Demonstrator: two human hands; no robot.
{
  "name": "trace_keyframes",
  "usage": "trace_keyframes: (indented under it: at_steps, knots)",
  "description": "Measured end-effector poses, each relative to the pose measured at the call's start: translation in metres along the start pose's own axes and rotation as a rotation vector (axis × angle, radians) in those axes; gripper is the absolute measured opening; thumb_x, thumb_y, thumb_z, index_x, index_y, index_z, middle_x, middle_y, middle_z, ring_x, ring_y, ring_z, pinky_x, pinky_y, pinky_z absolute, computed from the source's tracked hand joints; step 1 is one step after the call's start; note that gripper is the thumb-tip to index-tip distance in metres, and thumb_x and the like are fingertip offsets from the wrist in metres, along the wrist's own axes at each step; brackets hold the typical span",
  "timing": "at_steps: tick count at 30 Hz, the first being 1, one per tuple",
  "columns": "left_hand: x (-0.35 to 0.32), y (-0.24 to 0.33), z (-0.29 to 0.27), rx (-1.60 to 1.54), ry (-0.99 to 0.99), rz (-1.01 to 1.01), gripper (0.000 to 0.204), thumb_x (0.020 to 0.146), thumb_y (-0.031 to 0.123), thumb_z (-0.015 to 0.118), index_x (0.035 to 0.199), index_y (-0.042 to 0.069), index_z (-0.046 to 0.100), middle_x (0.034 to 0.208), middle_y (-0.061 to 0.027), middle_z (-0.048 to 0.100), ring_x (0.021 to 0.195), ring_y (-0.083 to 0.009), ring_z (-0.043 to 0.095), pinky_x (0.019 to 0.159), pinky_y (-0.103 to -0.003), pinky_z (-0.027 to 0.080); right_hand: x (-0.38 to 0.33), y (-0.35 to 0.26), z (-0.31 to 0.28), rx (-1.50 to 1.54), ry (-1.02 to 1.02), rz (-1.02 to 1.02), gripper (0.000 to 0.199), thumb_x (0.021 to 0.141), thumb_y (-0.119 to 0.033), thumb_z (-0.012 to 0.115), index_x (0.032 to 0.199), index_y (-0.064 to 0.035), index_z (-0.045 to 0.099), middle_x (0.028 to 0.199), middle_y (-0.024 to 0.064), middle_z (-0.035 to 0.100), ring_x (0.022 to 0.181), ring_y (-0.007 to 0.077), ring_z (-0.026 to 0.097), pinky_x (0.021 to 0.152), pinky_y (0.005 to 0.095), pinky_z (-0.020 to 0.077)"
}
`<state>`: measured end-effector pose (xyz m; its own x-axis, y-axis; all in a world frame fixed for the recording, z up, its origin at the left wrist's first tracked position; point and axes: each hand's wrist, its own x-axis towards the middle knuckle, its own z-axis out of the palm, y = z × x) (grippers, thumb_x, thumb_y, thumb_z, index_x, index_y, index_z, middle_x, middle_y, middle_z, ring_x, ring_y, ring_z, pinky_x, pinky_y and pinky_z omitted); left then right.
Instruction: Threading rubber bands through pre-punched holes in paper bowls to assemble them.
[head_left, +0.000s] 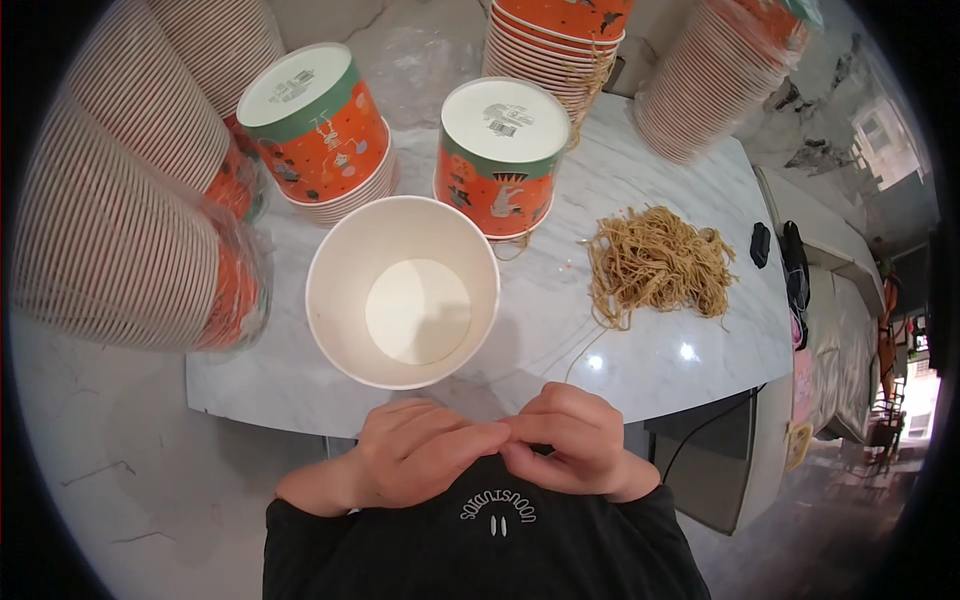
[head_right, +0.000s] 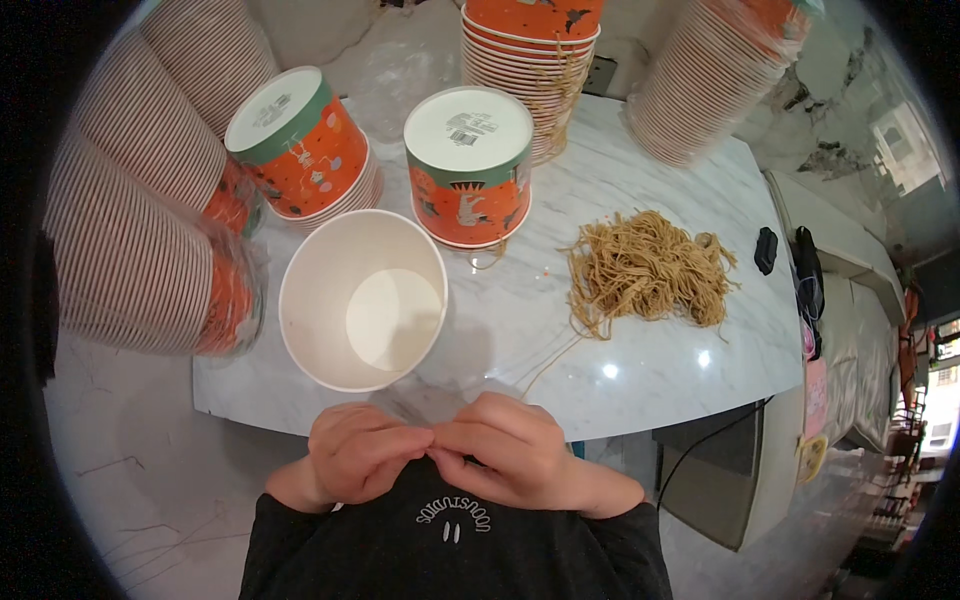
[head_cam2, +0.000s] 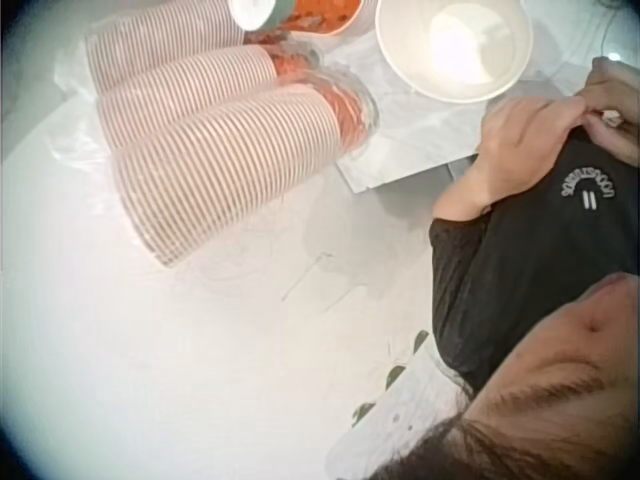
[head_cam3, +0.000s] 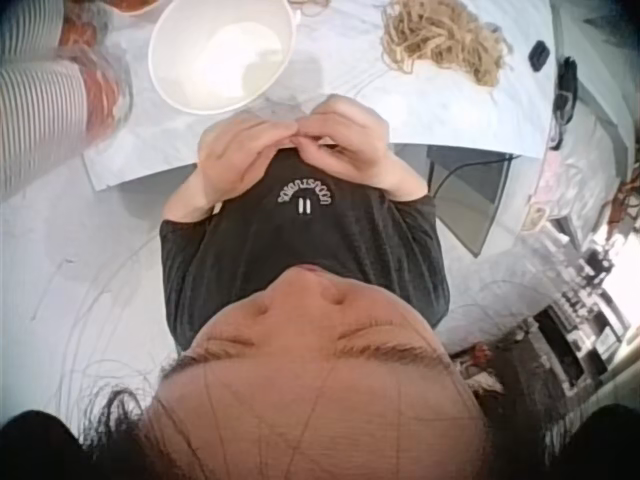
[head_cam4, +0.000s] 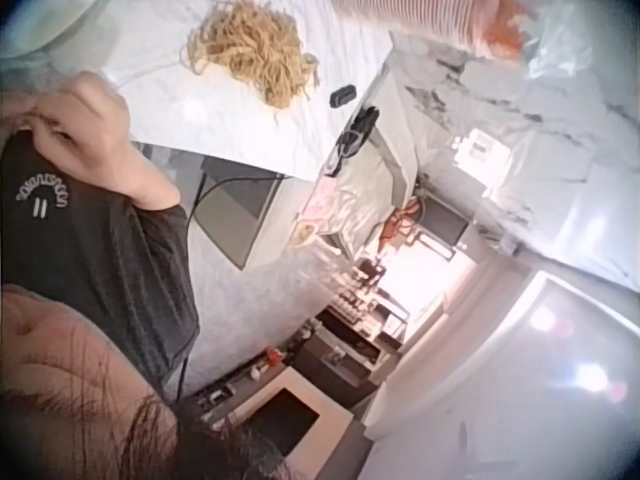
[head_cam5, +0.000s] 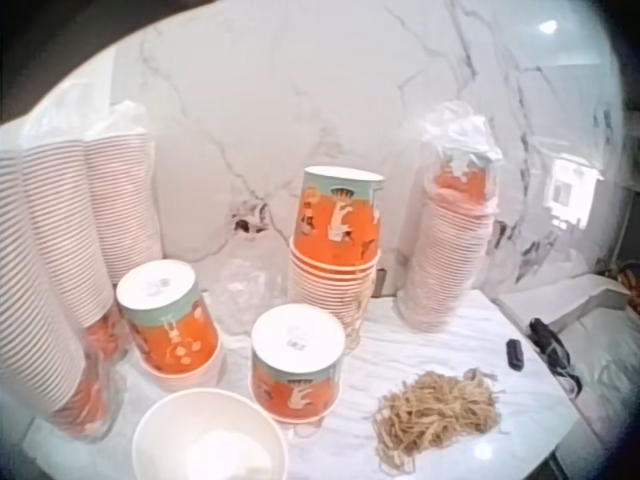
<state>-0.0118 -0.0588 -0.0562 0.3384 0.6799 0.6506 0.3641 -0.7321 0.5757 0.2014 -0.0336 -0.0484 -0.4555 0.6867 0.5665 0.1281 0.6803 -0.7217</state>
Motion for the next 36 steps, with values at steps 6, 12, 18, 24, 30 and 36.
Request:
trace_keyframes:
  at_steps: [6,12,18,24,30,36]
  knots:
    - [0.008,-0.002,0.009,0.027,0.025,0.079,0.039,0.073,0.002,0.079,0.112,0.007,0.074,0.08,0.0,0.067,0.059,-0.0143,0.062,0.053,-0.026,0.047,-0.004,-0.002,-0.005,-0.077,0.051,-0.034,0.027,0.072,0.001,0.084,0.097,-0.0025,0.075,0.078,0.0051,0.064,0.061,0.0194,0.061,0.05,0.0305,0.0472]
    - [0.03,-0.001,-0.007,0.206,-0.095,0.031,0.039,0.073,0.007,0.083,0.111,0.005,0.073,0.085,-0.0032,0.07,0.068,-0.0216,0.067,0.061,-0.033,0.052,-0.002,0.006,-0.016,-0.176,0.143,-0.036,0.028,0.068,0.004,0.081,0.094,-0.0062,0.076,0.076,0.0049,0.061,0.063,0.0206,0.061,0.053,0.031,0.0479]
    - [0.052,-0.002,-0.004,0.388,-0.176,-0.474,0.066,0.085,0.028,0.083,0.139,0.001,0.055,0.115,-0.0146,0.07,0.098,-0.0293,0.072,0.075,-0.037,0.057,0.015,0.028,-0.012,-0.036,0.299,0.15,0.021,0.075,0.006,0.078,0.093,-0.0031,0.073,0.097,0.0095,0.071,0.077,0.0161,0.066,0.062,0.0281,0.052]
    - [0.041,0.005,-0.022,0.151,-0.263,-0.618,0.064,0.088,0.016,0.077,0.145,0.001,0.052,0.107,-0.0135,0.075,0.067,-0.0208,0.069,0.063,-0.031,0.054,0.026,0.045,0.004,0.103,0.27,0.219,0.013,0.082,0.009,0.072,0.093,0.0006,0.071,0.101,0.012,0.073,0.085,0.0154,0.068,0.073,0.0266,0.0538]
    - [0.024,0.014,-0.051,-0.117,-0.32,-0.658,0.073,0.083,0.002,0.068,0.153,0.001,0.046,0.108,-0.0121,0.075,0.065,-0.0184,0.064,0.061,-0.029,0.05,0.028,0.036,0.014,0.31,0.142,0.241,0.014,0.082,0.006,0.073,0.095,-0.0007,0.072,0.102,0.0109,0.074,0.087,0.0147,0.069,0.074,0.027,0.0552]
    - [0.016,0.018,-0.064,-0.257,-0.317,-0.687,0.076,0.08,0.0,0.065,0.153,-0.003,0.044,0.109,-0.0102,0.075,0.064,-0.0142,0.06,0.06,-0.026,0.047,0.033,0.03,0.015,0.236,0.108,0.153,0.017,0.08,0.007,0.075,0.095,-0.0006,0.072,0.098,0.01,0.073,0.08,0.0151,0.07,0.068,0.0265,0.0555]
